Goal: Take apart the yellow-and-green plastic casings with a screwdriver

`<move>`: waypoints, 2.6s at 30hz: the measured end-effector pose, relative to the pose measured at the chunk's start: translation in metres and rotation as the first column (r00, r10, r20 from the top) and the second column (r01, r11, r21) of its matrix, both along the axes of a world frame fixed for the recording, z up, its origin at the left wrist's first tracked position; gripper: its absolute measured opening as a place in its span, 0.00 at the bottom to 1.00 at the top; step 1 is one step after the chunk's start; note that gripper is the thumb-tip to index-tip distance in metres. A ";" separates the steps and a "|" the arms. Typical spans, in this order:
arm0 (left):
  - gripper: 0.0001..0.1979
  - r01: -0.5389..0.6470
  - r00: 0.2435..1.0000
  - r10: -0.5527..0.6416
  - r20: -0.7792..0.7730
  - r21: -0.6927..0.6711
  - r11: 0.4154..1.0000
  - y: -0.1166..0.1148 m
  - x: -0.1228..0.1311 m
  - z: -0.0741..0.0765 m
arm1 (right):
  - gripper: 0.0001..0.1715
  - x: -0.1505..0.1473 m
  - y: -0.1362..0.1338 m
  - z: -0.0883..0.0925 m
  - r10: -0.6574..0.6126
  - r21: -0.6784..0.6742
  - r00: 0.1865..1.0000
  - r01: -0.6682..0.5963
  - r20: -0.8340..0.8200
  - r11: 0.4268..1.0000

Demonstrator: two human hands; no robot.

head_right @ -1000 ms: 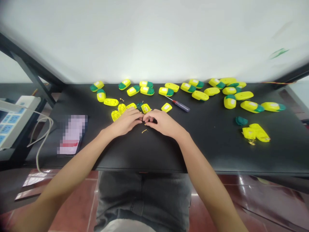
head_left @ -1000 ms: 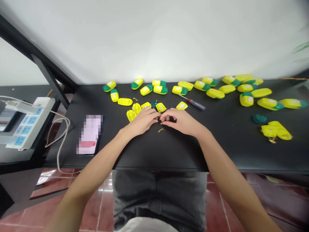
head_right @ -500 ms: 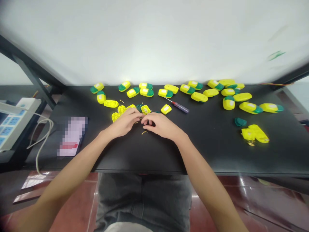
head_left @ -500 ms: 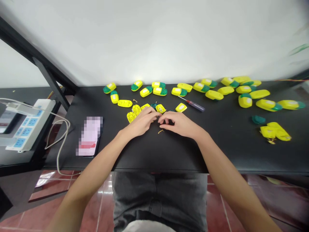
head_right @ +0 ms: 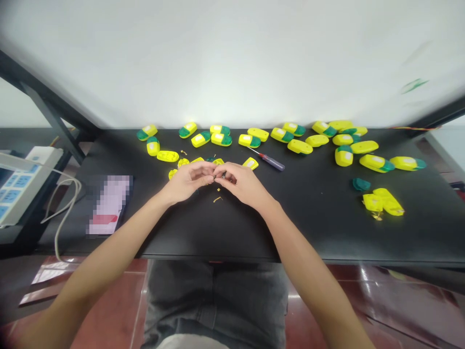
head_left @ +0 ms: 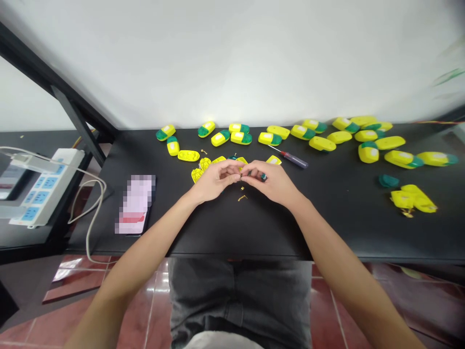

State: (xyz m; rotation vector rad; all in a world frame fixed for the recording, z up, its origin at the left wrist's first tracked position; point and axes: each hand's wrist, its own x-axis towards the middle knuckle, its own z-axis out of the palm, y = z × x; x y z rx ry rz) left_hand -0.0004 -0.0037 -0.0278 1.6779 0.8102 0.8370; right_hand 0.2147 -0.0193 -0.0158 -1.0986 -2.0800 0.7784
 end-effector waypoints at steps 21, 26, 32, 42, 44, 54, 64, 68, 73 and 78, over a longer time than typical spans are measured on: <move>0.10 -0.216 0.947 0.259 -0.191 0.220 0.951 0.001 -0.001 0.009 | 0.10 0.001 0.009 -0.019 0.118 0.110 0.982 -0.135 0.148 0.985; 0.09 -0.194 0.951 0.240 -0.196 0.229 0.954 0.000 0.001 0.008 | 0.10 0.002 0.010 -0.021 0.111 0.118 0.978 -0.133 0.177 0.984; 0.09 -0.188 0.955 0.227 -0.189 0.205 0.961 0.000 0.002 0.008 | 0.16 0.001 0.011 -0.024 0.099 0.144 0.974 -0.130 0.201 0.981; 0.09 0.015 0.939 0.087 -0.334 0.291 0.957 -0.007 0.002 0.016 | 0.12 0.006 0.010 -0.018 0.104 0.136 0.974 -0.133 0.200 0.982; 0.11 0.179 0.883 -0.004 -0.469 0.330 0.927 -0.011 0.003 0.018 | 0.13 0.006 0.010 -0.017 0.113 0.116 0.972 -0.138 0.206 0.984; 0.07 0.341 0.763 -0.053 -0.645 0.332 0.880 -0.016 0.005 0.013 | 0.17 0.008 0.010 -0.017 0.071 0.098 0.968 -0.097 0.241 0.990; 0.05 0.218 0.735 0.049 -0.676 0.304 0.928 -0.007 -0.001 0.013 | 0.18 0.011 0.009 -0.019 0.051 0.106 0.961 -0.082 0.272 0.991; 0.05 0.131 0.701 0.159 -0.696 0.344 0.930 -0.005 -0.002 0.014 | 0.18 0.010 0.009 -0.018 0.009 0.114 0.979 -0.033 0.205 0.993; 0.04 0.002 0.718 0.325 -0.616 0.469 0.883 -0.006 -0.001 0.016 | 0.16 0.011 0.009 -0.012 -0.039 -0.019 0.999 0.039 -0.007 0.999; 0.08 0.155 0.774 0.165 -0.611 0.435 0.887 -0.012 0.007 0.010 | 0.16 0.013 0.009 -0.012 -0.067 -0.095 0.995 0.059 -0.079 0.994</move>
